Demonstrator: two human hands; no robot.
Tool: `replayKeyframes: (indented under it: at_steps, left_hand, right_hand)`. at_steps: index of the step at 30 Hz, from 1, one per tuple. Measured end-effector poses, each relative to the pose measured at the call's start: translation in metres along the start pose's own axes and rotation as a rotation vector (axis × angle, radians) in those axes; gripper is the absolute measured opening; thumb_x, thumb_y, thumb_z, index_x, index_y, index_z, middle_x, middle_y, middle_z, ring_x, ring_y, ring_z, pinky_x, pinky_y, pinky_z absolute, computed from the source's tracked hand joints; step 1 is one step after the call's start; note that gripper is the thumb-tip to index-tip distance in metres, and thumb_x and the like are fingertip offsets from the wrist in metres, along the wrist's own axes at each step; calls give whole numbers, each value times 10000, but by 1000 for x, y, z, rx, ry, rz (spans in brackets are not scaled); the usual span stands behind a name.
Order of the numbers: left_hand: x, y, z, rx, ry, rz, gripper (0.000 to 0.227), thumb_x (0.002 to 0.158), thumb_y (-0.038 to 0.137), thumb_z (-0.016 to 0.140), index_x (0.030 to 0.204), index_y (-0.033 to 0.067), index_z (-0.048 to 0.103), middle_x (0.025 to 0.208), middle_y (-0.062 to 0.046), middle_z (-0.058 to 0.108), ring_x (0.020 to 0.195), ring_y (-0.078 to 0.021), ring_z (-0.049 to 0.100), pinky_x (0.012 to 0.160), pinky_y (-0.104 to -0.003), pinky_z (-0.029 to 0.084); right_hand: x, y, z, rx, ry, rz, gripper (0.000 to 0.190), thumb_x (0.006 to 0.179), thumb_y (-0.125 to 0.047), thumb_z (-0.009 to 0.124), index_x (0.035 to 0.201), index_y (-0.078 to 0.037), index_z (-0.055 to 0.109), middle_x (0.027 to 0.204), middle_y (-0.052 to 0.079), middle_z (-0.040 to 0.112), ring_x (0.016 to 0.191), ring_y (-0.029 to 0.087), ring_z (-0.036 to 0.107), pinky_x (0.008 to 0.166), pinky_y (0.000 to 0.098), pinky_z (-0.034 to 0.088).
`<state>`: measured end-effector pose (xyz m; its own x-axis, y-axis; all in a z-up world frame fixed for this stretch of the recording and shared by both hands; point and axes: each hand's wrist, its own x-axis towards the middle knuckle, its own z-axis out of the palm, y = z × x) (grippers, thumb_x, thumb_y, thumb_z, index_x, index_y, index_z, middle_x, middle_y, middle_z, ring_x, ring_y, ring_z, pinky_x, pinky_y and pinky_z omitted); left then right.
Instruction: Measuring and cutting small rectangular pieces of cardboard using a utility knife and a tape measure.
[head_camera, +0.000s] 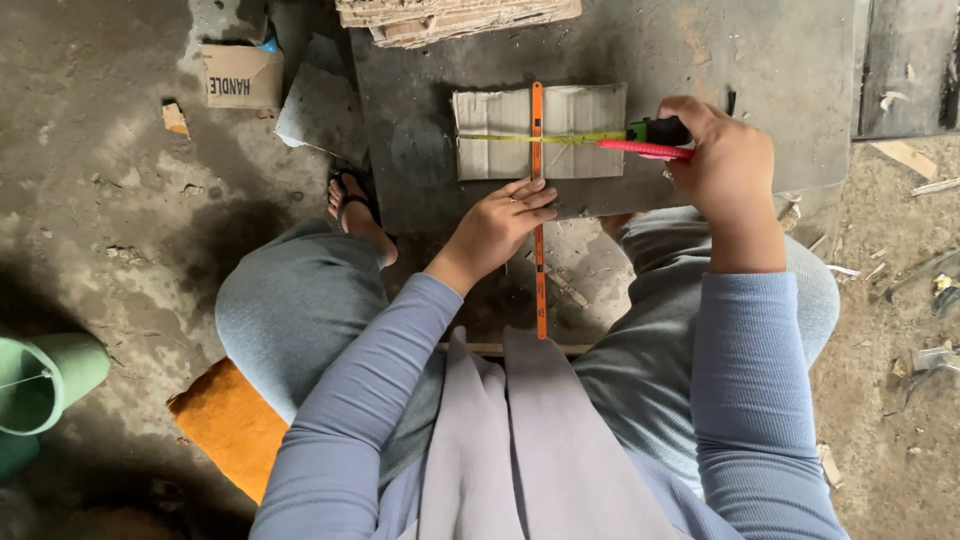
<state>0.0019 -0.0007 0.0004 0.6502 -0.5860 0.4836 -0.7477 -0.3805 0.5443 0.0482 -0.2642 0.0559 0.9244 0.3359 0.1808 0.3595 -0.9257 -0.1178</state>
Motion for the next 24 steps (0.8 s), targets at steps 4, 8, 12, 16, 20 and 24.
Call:
replayKeyframes:
  at_steps: [4, 8, 12, 16, 20, 24]
  left_hand:
    - [1, 2, -3, 6, -1, -10, 217, 715, -117, 646, 909, -19, 645, 1011, -153, 607, 1038, -277, 534, 957, -377, 415]
    - [1, 2, -1, -7, -2, -20, 226, 710, -118, 651, 914, -21, 644, 1017, -158, 603, 1042, -283, 530, 963, -389, 408]
    - [3, 4, -4, 1, -7, -30, 225, 703, -85, 672, 918, -24, 643, 1023, -161, 598, 1046, -283, 526, 955, -393, 418]
    - [0, 0, -2, 11, 8, -4, 208, 714, -66, 671, 914, -14, 648, 1027, -159, 598, 1045, -280, 528, 961, -391, 411]
    - [1, 1, -6, 66, -16, 50, 217, 694, -79, 675, 899, -10, 650, 1017, -153, 607, 1030, -274, 542, 953, -364, 416]
    - [-1, 1, -3, 66, -21, 33, 220, 699, -65, 671, 910, -8, 649, 1033, -157, 598, 1047, -280, 528, 957, -374, 410]
  right_hand:
    - [-1, 3, 4, -23, -18, -2, 441, 640, -55, 648, 1043, -217, 568, 784, -50, 610, 523, 127, 526, 408, 255, 394]
    - [-1, -2, -3, 111, -10, 3, 367, 694, -26, 622, 1015, -193, 558, 841, -32, 612, 560, 152, 527, 459, 272, 396]
    - [10, -13, -37, 628, 286, -132, 356, 805, 186, 750, 1007, 80, 476, 951, 197, 539, 816, 255, 540, 701, 303, 486]
    - [-15, 12, -55, 757, 76, 514, 409, 820, 47, 700, 1052, -54, 379, 1070, 205, 586, 693, 167, 579, 481, 228, 478]
    - [-16, 37, -23, 356, 90, 613, 337, 788, -82, 642, 1074, 13, 492, 987, 182, 514, 859, 301, 537, 668, 396, 457]
    - [-11, 31, 18, 217, 461, 271, 158, 722, 119, 468, 845, 21, 487, 806, 171, 462, 707, 303, 422, 600, 385, 338]
